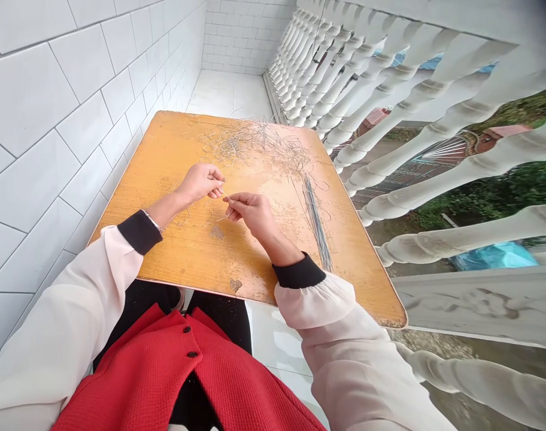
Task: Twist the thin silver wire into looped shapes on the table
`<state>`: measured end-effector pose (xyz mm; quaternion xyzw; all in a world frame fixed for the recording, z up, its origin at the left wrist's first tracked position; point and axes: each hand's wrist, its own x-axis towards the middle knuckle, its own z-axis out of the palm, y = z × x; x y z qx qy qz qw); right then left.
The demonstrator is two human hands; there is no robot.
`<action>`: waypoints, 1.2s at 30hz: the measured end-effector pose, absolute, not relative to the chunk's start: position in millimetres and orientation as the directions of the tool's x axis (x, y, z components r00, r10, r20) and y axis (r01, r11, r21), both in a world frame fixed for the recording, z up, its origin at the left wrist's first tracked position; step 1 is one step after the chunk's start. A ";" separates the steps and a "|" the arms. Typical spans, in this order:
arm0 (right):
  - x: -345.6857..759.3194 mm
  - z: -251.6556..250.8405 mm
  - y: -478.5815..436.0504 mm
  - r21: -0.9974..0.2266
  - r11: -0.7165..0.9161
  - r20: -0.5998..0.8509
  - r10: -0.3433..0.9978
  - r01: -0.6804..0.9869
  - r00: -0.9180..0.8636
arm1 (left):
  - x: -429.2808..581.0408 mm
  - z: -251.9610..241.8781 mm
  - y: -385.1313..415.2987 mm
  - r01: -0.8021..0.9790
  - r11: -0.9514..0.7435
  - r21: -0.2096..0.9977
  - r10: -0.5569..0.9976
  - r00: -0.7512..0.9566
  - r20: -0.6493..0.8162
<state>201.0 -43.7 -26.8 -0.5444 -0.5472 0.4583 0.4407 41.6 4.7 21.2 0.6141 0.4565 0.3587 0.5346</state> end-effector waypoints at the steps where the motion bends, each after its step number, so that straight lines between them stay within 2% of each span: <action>1: 200.9 -28.5 -43.6 -0.973 0.015 0.013 1.000 0.229 -0.012 | 42.5 21.2 3.8 0.182 -0.012 0.983 0.942 0.332 -0.050; 4: 201.0 -33.1 -44.0 -0.905 0.134 0.143 0.990 0.403 -0.007 | 45.7 20.9 0.9 0.210 0.004 0.978 0.939 0.334 -0.076; 7: 200.3 -34.5 -46.6 -0.777 0.243 0.283 0.959 0.581 -0.022 | 48.5 21.0 -1.0 0.231 0.015 0.973 0.942 0.322 -0.091; 10: 198.4 -32.4 -50.4 -0.674 0.280 0.364 0.931 0.684 -0.022 | 48.9 21.9 -1.5 0.249 0.018 0.968 0.941 0.323 -0.100; 12: 196.8 -30.8 -52.2 -0.650 0.270 0.373 0.928 0.711 -0.011 | 48.3 21.8 -1.7 0.259 0.016 0.966 0.938 0.330 -0.104; 22: 196.4 -35.1 -46.1 -0.823 0.098 0.131 0.991 0.560 0.019 | 51.1 17.8 1.5 0.210 0.058 0.976 0.956 0.270 -0.115; 28: 200.8 -22.8 -47.5 -0.817 -0.012 0.004 1.000 0.576 0.026 | 51.6 17.4 8.4 0.257 0.062 0.964 0.973 0.200 -0.116; 33: 200.5 -22.0 -47.2 -0.867 -0.042 -0.024 0.999 0.496 0.042 | 54.0 17.6 7.7 0.285 0.079 0.955 0.973 0.187 -0.136; 36: 196.8 -21.7 -47.4 -0.893 -0.112 -0.108 0.994 0.436 0.032 | 56.3 17.0 7.8 0.285 0.096 0.954 0.968 0.195 -0.156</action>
